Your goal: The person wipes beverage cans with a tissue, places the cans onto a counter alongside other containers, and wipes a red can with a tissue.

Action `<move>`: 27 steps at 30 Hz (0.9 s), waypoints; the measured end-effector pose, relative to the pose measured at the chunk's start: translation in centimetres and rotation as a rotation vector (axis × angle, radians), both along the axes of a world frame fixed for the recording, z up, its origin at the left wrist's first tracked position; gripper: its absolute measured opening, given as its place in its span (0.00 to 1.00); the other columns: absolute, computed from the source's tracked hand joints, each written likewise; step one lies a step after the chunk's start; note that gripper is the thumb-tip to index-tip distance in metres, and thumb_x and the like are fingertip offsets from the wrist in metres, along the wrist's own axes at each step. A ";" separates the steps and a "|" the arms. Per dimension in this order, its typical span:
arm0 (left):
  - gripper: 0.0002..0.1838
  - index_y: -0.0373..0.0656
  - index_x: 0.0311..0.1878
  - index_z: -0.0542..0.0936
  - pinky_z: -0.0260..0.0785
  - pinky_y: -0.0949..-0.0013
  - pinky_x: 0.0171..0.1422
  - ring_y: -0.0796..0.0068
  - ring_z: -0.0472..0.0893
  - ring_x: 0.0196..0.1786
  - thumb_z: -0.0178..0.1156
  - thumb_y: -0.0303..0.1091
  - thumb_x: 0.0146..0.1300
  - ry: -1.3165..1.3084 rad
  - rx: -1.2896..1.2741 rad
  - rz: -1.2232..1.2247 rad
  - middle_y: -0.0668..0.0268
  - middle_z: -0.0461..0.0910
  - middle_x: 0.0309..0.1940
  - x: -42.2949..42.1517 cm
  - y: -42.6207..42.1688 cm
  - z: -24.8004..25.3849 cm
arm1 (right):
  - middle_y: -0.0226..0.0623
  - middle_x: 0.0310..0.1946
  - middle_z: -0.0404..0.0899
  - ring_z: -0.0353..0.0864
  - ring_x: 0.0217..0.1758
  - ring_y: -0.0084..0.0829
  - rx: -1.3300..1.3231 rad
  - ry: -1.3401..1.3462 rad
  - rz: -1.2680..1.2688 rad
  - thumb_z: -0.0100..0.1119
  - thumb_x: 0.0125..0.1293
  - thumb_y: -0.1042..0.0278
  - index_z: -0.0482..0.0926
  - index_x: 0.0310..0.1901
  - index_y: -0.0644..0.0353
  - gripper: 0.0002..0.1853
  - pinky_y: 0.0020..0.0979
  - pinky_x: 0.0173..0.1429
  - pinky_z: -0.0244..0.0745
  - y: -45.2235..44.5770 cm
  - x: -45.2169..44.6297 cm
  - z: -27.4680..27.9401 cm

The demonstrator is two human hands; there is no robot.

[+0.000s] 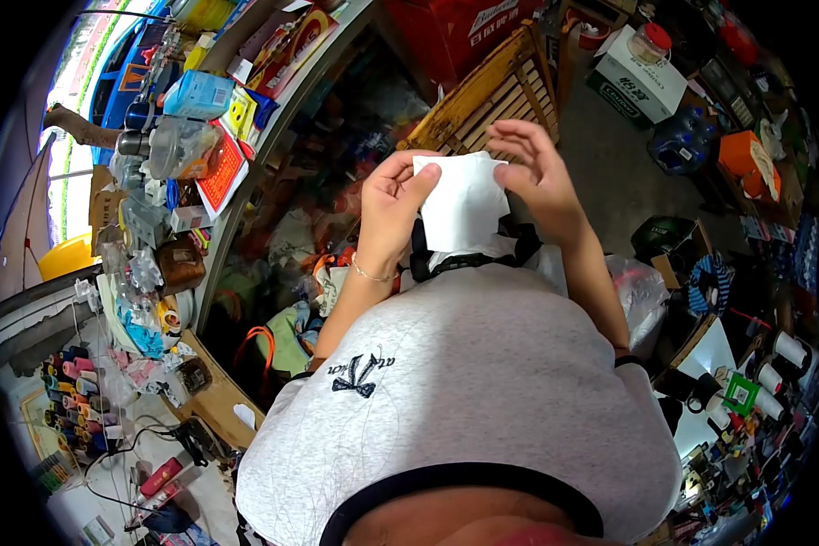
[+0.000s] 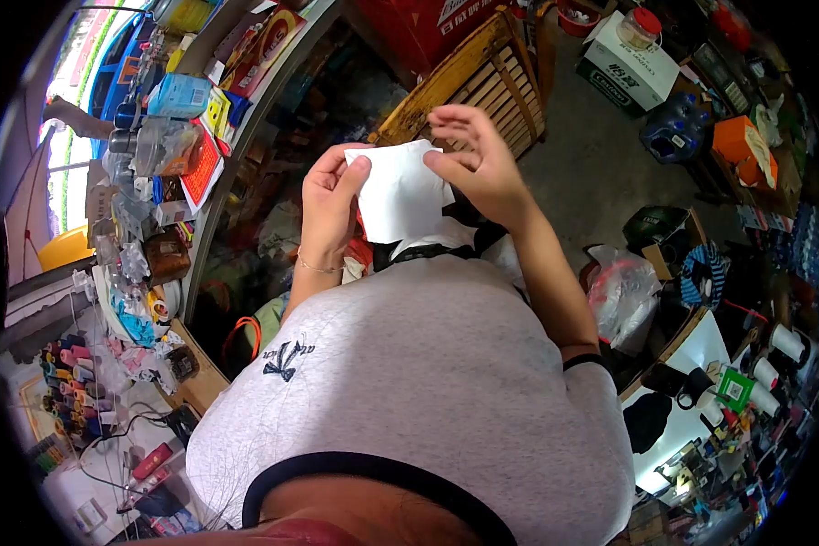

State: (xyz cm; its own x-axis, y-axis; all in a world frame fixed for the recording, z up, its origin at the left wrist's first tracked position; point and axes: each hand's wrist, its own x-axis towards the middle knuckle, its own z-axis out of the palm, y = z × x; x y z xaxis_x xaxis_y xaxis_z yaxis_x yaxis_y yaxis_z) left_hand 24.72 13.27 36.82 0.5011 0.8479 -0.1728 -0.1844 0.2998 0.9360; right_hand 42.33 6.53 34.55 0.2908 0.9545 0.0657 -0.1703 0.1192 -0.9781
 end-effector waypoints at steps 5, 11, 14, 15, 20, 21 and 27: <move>0.13 0.34 0.47 0.73 0.71 0.79 0.41 0.81 0.78 0.36 0.57 0.27 0.59 -0.023 -0.063 -0.013 0.62 0.79 0.36 -0.4 0.3 0.1 | 0.36 0.43 0.74 0.73 0.45 0.20 -0.134 0.419 0.320 0.54 0.61 0.71 0.67 0.48 0.64 0.14 0.21 0.47 0.67 0.0 -0.6 -1.6; 0.18 0.34 0.50 0.71 0.71 0.78 0.44 0.80 0.79 0.38 0.60 0.23 0.55 0.122 -0.071 -0.095 0.60 0.80 0.38 -1.4 0.2 -0.6 | 0.31 0.32 0.77 0.74 0.34 0.16 -0.109 0.480 0.154 0.51 0.63 0.71 0.69 0.39 0.64 0.07 0.17 0.40 0.67 0.2 -0.9 -1.2; 0.16 0.34 0.49 0.71 0.71 0.79 0.43 0.80 0.79 0.38 0.59 0.23 0.56 0.117 -0.057 -0.064 0.60 0.80 0.38 -2.1 0.3 -1.2 | 0.30 0.31 0.77 0.73 0.34 0.16 -0.104 0.472 0.159 0.51 0.63 0.70 0.69 0.39 0.63 0.06 0.16 0.39 0.66 0.0 -0.7 -1.1; 0.16 0.34 0.49 0.71 0.71 0.79 0.43 0.80 0.79 0.38 0.59 0.23 0.56 0.119 -0.059 -0.062 0.60 0.80 0.38 -2.3 0.3 -1.2 | 0.29 0.31 0.77 0.73 0.34 0.16 -0.109 0.466 0.183 0.51 0.63 0.70 0.69 0.39 0.62 0.06 0.16 0.39 0.66 -0.1 -0.6 -1.2; 0.13 0.33 0.46 0.73 0.68 0.83 0.40 0.85 0.77 0.36 0.58 0.25 0.58 0.178 -0.005 -0.113 0.64 0.80 0.36 -2.8 0.6 -0.8 | 0.27 0.30 0.76 0.73 0.34 0.15 -0.143 0.419 0.222 0.53 0.61 0.70 0.70 0.42 0.64 0.10 0.15 0.41 0.66 0.2 -0.7 -1.0; 0.13 0.33 0.46 0.73 0.68 0.83 0.40 0.85 0.77 0.36 0.58 0.25 0.58 0.178 -0.006 -0.113 0.64 0.80 0.36 -2.7 0.5 -0.7 | 0.27 0.30 0.77 0.73 0.35 0.15 -0.149 0.385 0.195 0.55 0.61 0.70 0.70 0.43 0.64 0.11 0.16 0.41 0.67 0.3 -1.0 -0.5; 0.10 0.32 0.41 0.75 0.66 0.85 0.38 0.88 0.74 0.33 0.60 0.26 0.57 0.244 0.108 -0.161 0.67 0.79 0.34 -1.9 -0.1 -0.6 | 0.33 0.35 0.78 0.75 0.35 0.16 -0.168 0.269 0.229 0.56 0.60 0.73 0.72 0.41 0.66 0.09 0.15 0.40 0.69 0.7 -1.3 -0.8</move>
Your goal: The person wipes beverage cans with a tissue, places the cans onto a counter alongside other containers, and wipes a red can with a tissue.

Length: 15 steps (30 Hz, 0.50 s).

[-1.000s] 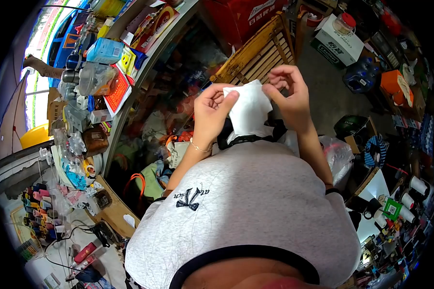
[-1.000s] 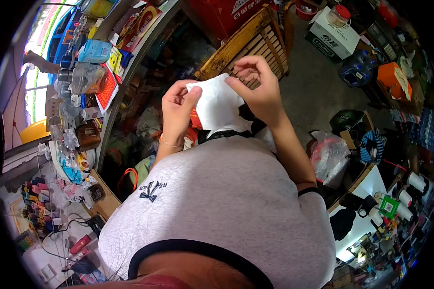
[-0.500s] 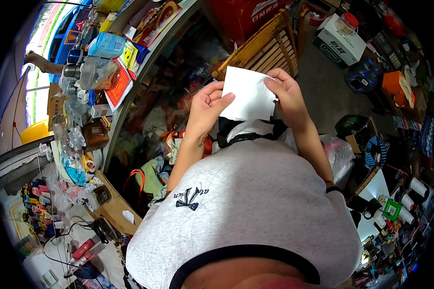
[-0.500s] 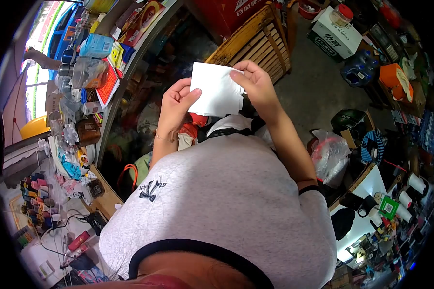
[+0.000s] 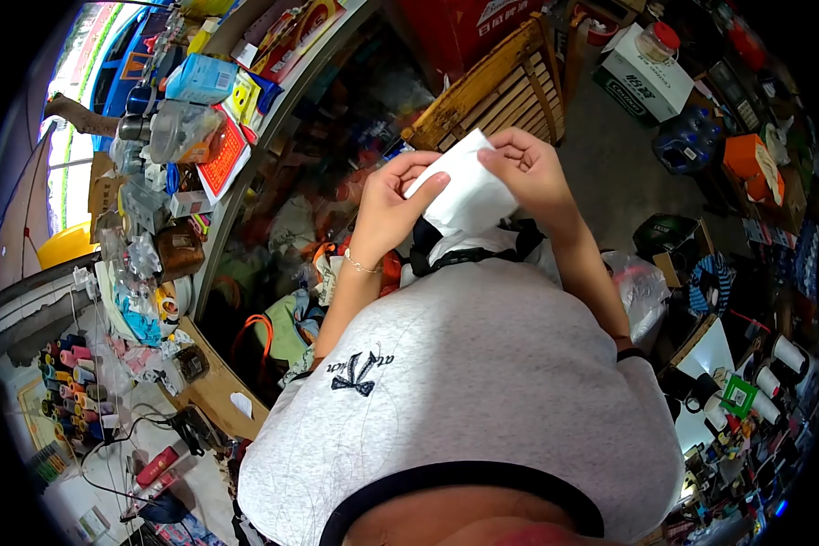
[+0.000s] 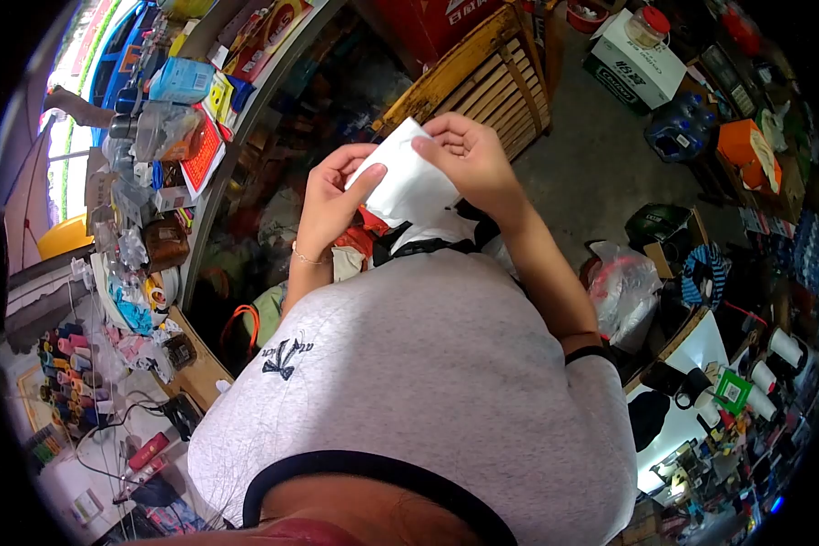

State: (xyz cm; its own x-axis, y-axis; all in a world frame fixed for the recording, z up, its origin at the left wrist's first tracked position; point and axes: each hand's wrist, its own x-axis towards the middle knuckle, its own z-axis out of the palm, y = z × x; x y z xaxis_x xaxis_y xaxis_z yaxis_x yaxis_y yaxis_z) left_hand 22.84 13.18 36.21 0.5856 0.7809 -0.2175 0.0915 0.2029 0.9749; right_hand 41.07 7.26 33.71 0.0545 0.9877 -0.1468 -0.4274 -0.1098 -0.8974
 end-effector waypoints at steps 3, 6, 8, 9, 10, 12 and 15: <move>0.09 0.32 0.39 0.76 0.65 0.86 0.34 0.89 0.73 0.31 0.61 0.26 0.57 -0.076 0.005 0.107 0.68 0.78 0.31 -0.1 0.1 -0.4 | 0.35 0.36 0.78 0.75 0.35 0.16 0.006 0.119 -0.083 0.56 0.60 0.74 0.72 0.41 0.66 0.09 0.15 0.41 0.69 -0.1 0.0 0.3; 0.07 0.33 0.37 0.77 0.59 0.88 0.28 0.92 0.70 0.26 0.62 0.26 0.56 -0.034 0.062 0.216 0.72 0.77 0.25 0.0 0.1 -0.2 | 0.34 0.36 0.78 0.75 0.37 0.17 0.038 0.142 -0.066 0.56 0.60 0.73 0.72 0.42 0.66 0.10 0.17 0.42 0.70 0.0 -0.4 -0.4; 0.07 0.34 0.36 0.78 0.59 0.88 0.27 0.93 0.69 0.25 0.62 0.26 0.56 0.003 0.075 0.183 0.73 0.76 0.24 -0.3 0.1 -0.5 | 0.33 0.35 0.77 0.75 0.37 0.17 0.034 0.093 -0.016 0.56 0.60 0.73 0.72 0.43 0.66 0.10 0.18 0.42 0.70 -0.1 -0.6 0.2; 0.07 0.34 0.36 0.78 0.58 0.88 0.27 0.93 0.69 0.25 0.62 0.27 0.56 0.038 0.094 0.150 0.74 0.76 0.24 -0.4 0.2 -0.6 | 0.33 0.35 0.77 0.75 0.37 0.17 0.035 0.042 0.035 0.57 0.60 0.72 0.73 0.43 0.66 0.11 0.19 0.43 0.70 -0.1 -0.6 0.7; 0.07 0.36 0.35 0.78 0.58 0.86 0.27 0.93 0.67 0.24 0.63 0.27 0.55 0.040 0.107 0.136 0.75 0.75 0.23 -0.3 0.0 -0.7 | 0.31 0.34 0.77 0.74 0.37 0.17 0.058 -0.146 0.029 0.58 0.59 0.71 0.74 0.41 0.65 0.10 0.20 0.42 0.69 0.0 -0.6 0.6; 0.09 0.37 0.35 0.78 0.62 0.80 0.27 0.88 0.69 0.24 0.64 0.31 0.54 0.140 0.326 0.072 0.74 0.76 0.22 -0.3 0.0 -0.6 | 0.29 0.32 0.77 0.72 0.34 0.17 0.055 -0.229 0.025 0.60 0.57 0.70 0.76 0.37 0.64 0.08 0.20 0.39 0.68 0.3 -0.8 0.1; 0.10 0.39 0.34 0.79 0.64 0.75 0.28 0.81 0.72 0.24 0.63 0.36 0.55 0.306 0.385 0.047 0.67 0.77 0.22 -0.4 0.0 0.0 | 0.27 0.30 0.76 0.72 0.34 0.16 0.062 -0.300 0.010 0.61 0.56 0.69 0.76 0.35 0.63 0.08 0.20 0.38 0.68 0.8 -1.6 -1.0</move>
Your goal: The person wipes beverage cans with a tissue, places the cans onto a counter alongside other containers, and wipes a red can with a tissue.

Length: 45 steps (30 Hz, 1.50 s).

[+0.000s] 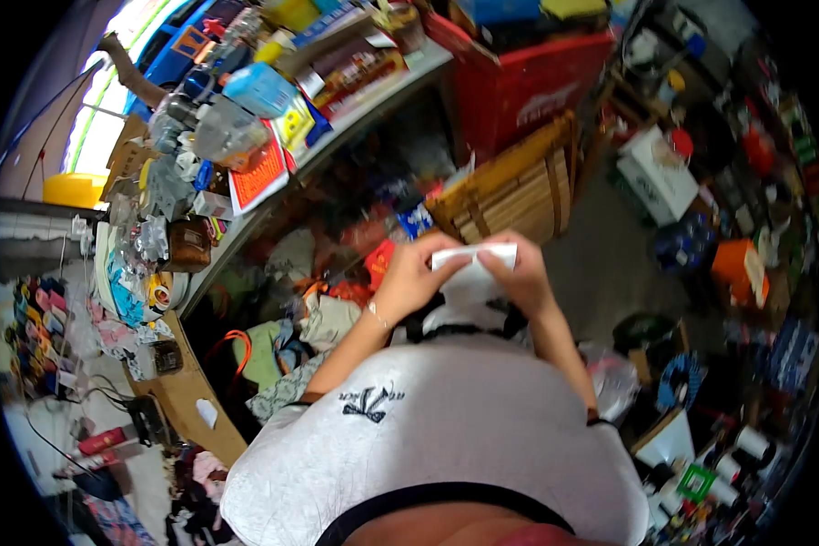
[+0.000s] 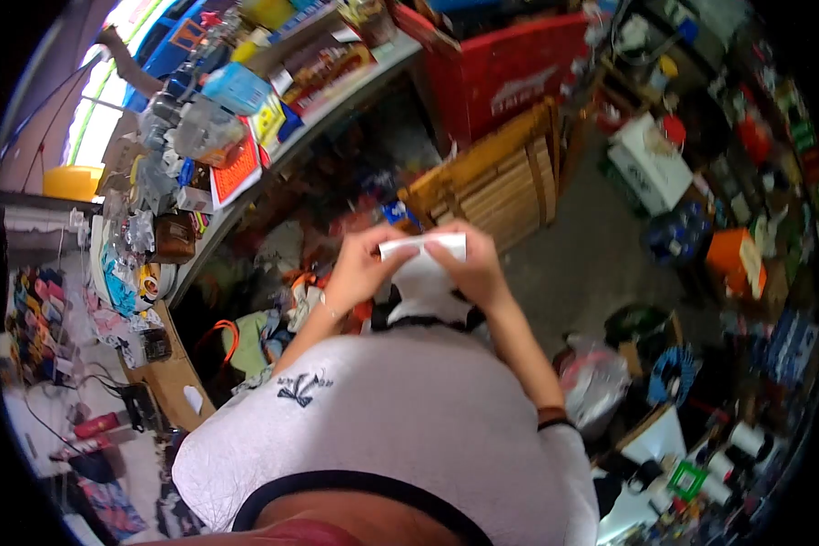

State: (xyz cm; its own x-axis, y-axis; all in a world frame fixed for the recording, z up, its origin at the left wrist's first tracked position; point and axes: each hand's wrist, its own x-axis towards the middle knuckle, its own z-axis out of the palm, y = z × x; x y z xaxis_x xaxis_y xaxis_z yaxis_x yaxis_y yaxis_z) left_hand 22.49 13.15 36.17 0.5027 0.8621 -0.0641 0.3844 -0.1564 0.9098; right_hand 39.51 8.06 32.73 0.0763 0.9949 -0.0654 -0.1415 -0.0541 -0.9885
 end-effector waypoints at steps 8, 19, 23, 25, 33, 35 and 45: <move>0.11 0.38 0.32 0.79 0.67 0.76 0.29 0.79 0.77 0.24 0.63 0.37 0.54 -0.018 0.094 0.152 0.63 0.80 0.23 -2.1 1.4 0.5 | 0.26 0.29 0.73 0.69 0.32 0.15 -0.231 0.080 0.111 0.61 0.58 0.69 0.70 0.34 0.61 0.09 0.19 0.36 0.65 1.9 -1.7 -0.2; 0.06 0.36 0.34 0.78 0.68 0.81 0.32 0.87 0.76 0.28 0.60 0.29 0.56 -0.156 0.177 0.403 0.68 0.79 0.26 -11.8 9.0 2.6 | 0.32 0.41 0.77 0.75 0.40 0.20 -0.285 0.255 0.311 0.54 0.61 0.72 0.73 0.48 0.69 0.14 0.22 0.45 0.70 9.5 -8.0 -0.6; 0.05 0.39 0.38 0.76 0.69 0.79 0.34 0.85 0.76 0.28 0.57 0.27 0.59 -0.182 0.392 0.629 0.67 0.79 0.28 -20.3 14.1 6.2 | 0.32 0.37 0.78 0.76 0.37 0.20 -0.298 0.240 0.281 0.53 0.62 0.71 0.74 0.46 0.71 0.14 0.23 0.41 0.71 12.5 -10.7 0.3; 0.06 0.39 0.39 0.76 0.69 0.80 0.33 0.85 0.76 0.28 0.58 0.28 0.58 -0.173 0.504 0.698 0.68 0.79 0.29 -24.5 16.9 8.0 | 0.33 0.37 0.79 0.77 0.36 0.21 -0.283 0.246 0.258 0.53 0.63 0.71 0.74 0.46 0.71 0.13 0.23 0.41 0.72 14.1 -12.1 0.5; 0.08 0.40 0.39 0.76 0.71 0.74 0.37 0.73 0.79 0.34 0.58 0.30 0.56 0.234 0.801 0.798 0.63 0.78 0.35 -36.9 23.5 14.5 | 0.39 0.44 0.77 0.76 0.46 0.27 -0.269 0.331 0.154 0.52 0.62 0.74 0.72 0.49 0.72 0.15 0.26 0.50 0.70 17.7 -16.5 0.7; 0.08 0.39 0.38 0.76 0.72 0.71 0.39 0.70 0.79 0.35 0.57 0.32 0.57 0.309 0.920 0.777 0.62 0.78 0.34 -41.1 27.3 14.8 | 0.40 0.44 0.77 0.76 0.46 0.28 -0.273 0.348 0.157 0.51 0.62 0.74 0.71 0.49 0.72 0.15 0.27 0.50 0.70 18.3 -17.3 0.4; 0.10 0.43 0.38 0.78 0.70 0.66 0.48 0.63 0.79 0.42 0.56 0.33 0.53 0.919 0.727 0.607 0.60 0.79 0.38 -47.8 42.4 16.8 | 0.39 0.47 0.75 0.75 0.49 0.28 -0.277 0.292 0.057 0.51 0.62 0.75 0.71 0.50 0.71 0.16 0.27 0.54 0.68 19.8 -20.4 0.8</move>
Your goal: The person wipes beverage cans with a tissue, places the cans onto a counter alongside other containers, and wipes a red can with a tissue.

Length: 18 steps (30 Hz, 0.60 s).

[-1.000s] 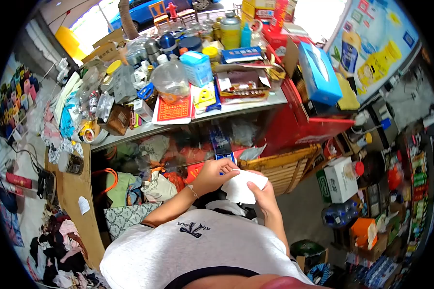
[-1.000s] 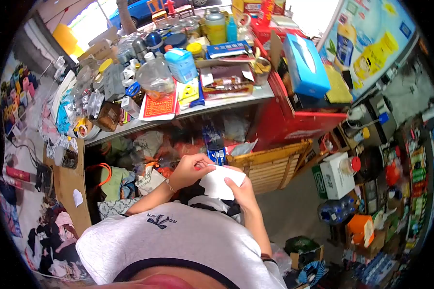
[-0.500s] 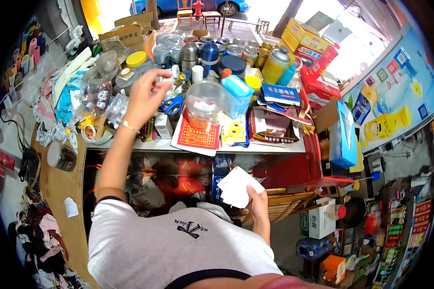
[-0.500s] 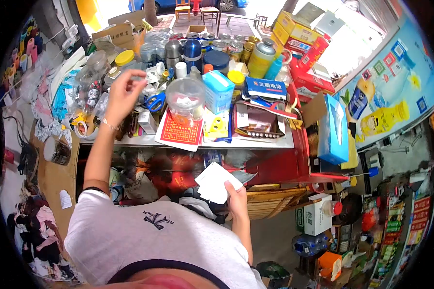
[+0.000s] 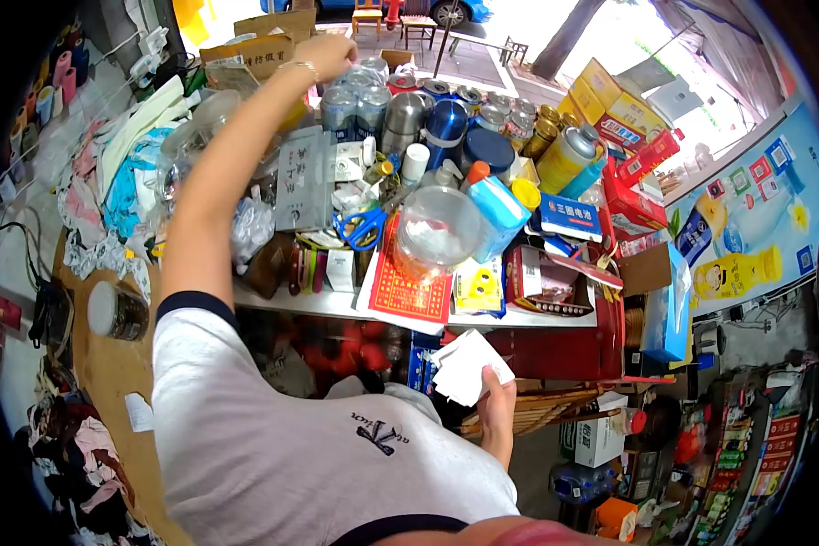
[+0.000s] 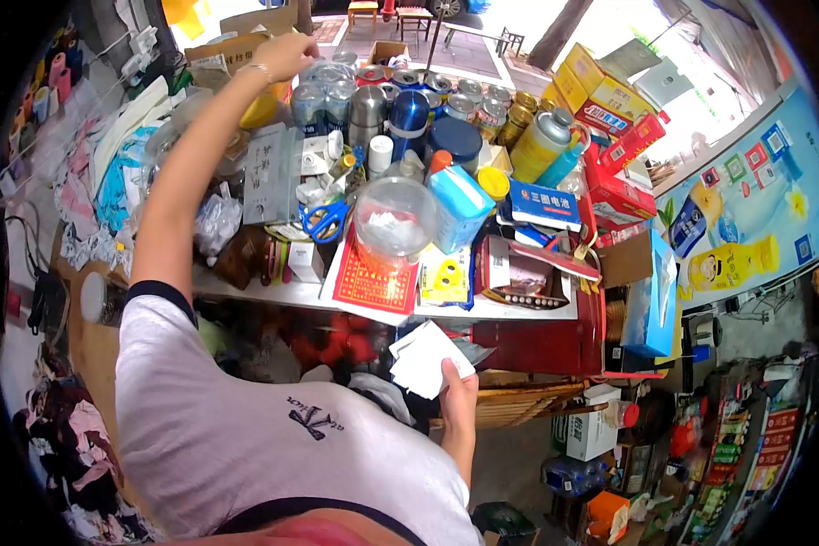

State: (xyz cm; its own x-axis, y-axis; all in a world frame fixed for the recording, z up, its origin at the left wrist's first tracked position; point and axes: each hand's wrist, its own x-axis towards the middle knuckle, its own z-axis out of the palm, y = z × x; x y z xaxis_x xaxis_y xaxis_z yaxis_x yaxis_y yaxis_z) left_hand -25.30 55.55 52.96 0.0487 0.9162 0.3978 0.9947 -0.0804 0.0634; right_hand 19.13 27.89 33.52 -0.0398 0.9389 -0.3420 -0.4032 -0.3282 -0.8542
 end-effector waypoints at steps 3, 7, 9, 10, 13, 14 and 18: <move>0.10 0.46 0.38 0.80 0.70 0.65 0.48 0.64 0.79 0.44 0.57 0.33 0.50 0.058 -0.141 0.060 0.61 0.79 0.39 -0.7 4.8 -2.2 | 0.40 0.47 0.75 0.75 0.49 0.29 -0.004 0.004 -0.026 0.51 0.62 0.74 0.71 0.51 0.71 0.16 0.28 0.54 0.68 -0.4 -0.6 0.3; 0.13 0.49 0.38 0.81 0.71 0.62 0.48 0.65 0.79 0.45 0.61 0.33 0.45 0.308 -0.276 0.246 0.61 0.80 0.38 0.9 7.0 -3.4 | 0.40 0.46 0.76 0.76 0.48 0.29 -0.040 -0.033 -0.092 0.52 0.62 0.73 0.70 0.51 0.72 0.17 0.28 0.53 0.69 -0.9 -0.5 0.1; 0.16 0.51 0.40 0.81 0.71 0.61 0.49 0.64 0.78 0.46 0.64 0.36 0.42 0.330 -0.278 0.276 0.62 0.79 0.41 1.3 7.2 -3.7 | 0.40 0.46 0.76 0.76 0.47 0.29 -0.030 -0.041 -0.136 0.53 0.62 0.72 0.71 0.51 0.71 0.17 0.28 0.52 0.69 -1.1 -0.5 -0.1; 0.18 0.52 0.41 0.81 0.71 0.61 0.50 0.64 0.78 0.48 0.65 0.38 0.42 0.372 -0.261 0.285 0.62 0.79 0.43 1.2 7.2 -3.9 | 0.40 0.46 0.76 0.76 0.47 0.29 -0.035 -0.041 -0.142 0.53 0.62 0.72 0.71 0.51 0.71 0.17 0.28 0.52 0.69 -1.2 -0.5 0.0; 0.22 0.53 0.44 0.80 0.70 0.61 0.51 0.64 0.77 0.50 0.67 0.43 0.40 0.415 -0.294 0.291 0.63 0.77 0.47 1.0 7.3 -3.6 | 0.40 0.46 0.76 0.76 0.47 0.29 -0.083 -0.034 -0.166 0.54 0.61 0.71 0.71 0.50 0.71 0.17 0.28 0.51 0.69 -1.2 -0.6 0.0; 0.25 0.54 0.46 0.80 0.70 0.60 0.52 0.64 0.76 0.51 0.68 0.45 0.39 0.404 -0.338 0.291 0.63 0.76 0.48 0.8 7.4 -3.5 | 0.40 0.46 0.75 0.76 0.46 0.29 -0.101 -0.072 -0.160 0.53 0.62 0.71 0.71 0.51 0.70 0.17 0.29 0.50 0.70 -1.0 -0.6 -0.1; 0.26 0.56 0.47 0.79 0.70 0.61 0.52 0.64 0.75 0.52 0.69 0.46 0.39 0.347 -0.388 0.282 0.64 0.76 0.48 -0.4 8.6 -4.0 | 0.40 0.46 0.75 0.76 0.46 0.30 -0.093 -0.103 -0.144 0.53 0.62 0.71 0.70 0.51 0.69 0.17 0.30 0.50 0.71 -0.4 -1.1 0.0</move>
